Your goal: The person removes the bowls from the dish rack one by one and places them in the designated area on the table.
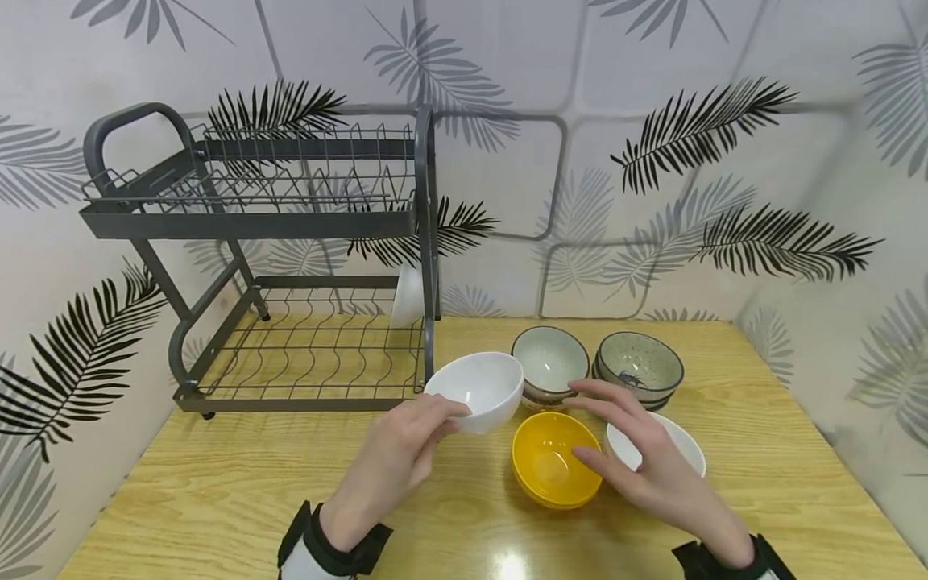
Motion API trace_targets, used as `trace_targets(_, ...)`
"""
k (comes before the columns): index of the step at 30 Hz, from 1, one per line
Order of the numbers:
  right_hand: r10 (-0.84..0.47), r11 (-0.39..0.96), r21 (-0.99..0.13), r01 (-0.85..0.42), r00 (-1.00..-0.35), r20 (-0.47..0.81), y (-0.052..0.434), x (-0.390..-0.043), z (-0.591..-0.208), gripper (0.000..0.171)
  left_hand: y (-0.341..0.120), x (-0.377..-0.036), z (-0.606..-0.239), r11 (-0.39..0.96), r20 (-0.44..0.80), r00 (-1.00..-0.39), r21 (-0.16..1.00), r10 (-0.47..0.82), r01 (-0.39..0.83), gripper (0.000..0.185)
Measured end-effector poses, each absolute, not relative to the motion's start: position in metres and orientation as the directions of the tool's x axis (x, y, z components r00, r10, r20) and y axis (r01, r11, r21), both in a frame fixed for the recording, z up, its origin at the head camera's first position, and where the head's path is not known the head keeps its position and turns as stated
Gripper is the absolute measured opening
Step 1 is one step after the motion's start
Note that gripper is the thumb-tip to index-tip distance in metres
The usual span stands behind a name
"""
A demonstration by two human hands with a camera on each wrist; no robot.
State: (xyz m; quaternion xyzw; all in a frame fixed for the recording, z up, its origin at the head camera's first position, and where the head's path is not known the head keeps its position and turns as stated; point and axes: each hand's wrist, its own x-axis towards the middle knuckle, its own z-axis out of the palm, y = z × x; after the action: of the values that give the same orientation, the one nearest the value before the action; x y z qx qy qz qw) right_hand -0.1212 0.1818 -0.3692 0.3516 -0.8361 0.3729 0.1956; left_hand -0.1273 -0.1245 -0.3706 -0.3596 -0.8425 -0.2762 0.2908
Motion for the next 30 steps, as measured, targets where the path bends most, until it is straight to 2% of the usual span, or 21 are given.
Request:
trace_targets(8, -0.517, 0.403, -0.476, -0.782, -0.623, 0.587, 0.162, -0.126, -0.369, 0.053, -0.123, -0.126, -0.373, 0.615, 0.652, -0.559, 0.177, 0.512, 0.769, 0.02)
trace_targets(13, -0.547, 0.398, -0.473, -0.786, -0.617, 0.566, 0.154, -0.126, -0.371, 0.052, -0.122, -0.124, -0.372, 0.623, 0.602, -0.577, 0.162, 0.552, 0.765, 0.021)
trace_targets(17, -0.564, 0.399, -0.465, -0.79, -0.612, 0.555, 0.149, -0.127, -0.372, 0.049, -0.121, -0.123, -0.372, 0.62, 0.59, -0.567, 0.138, 0.575, 0.773, 0.022)
trace_targets(20, -0.578, 0.377, -0.433, -0.819, -0.573, 0.581, 0.146, -0.129, -0.373, 0.048, -0.121, -0.123, -0.372, 0.611, 0.595, -0.552, 0.126, 0.585, 0.782, 0.021)
trace_targets(24, -0.598, 0.327, -0.359, -0.874, -0.485, 0.638, 0.143, -0.133, -0.375, 0.048, -0.121, -0.122, -0.372, 0.599, 0.59, -0.539, 0.113, 0.601, 0.793, 0.02)
trace_targets(30, -0.635, 0.327, -0.293, -0.898, -0.439, 0.636, 0.144, -0.134, -0.378, 0.044, -0.122, -0.121, -0.371, 0.557, 0.557, -0.506, 0.09, 0.659, 0.825, 0.028)
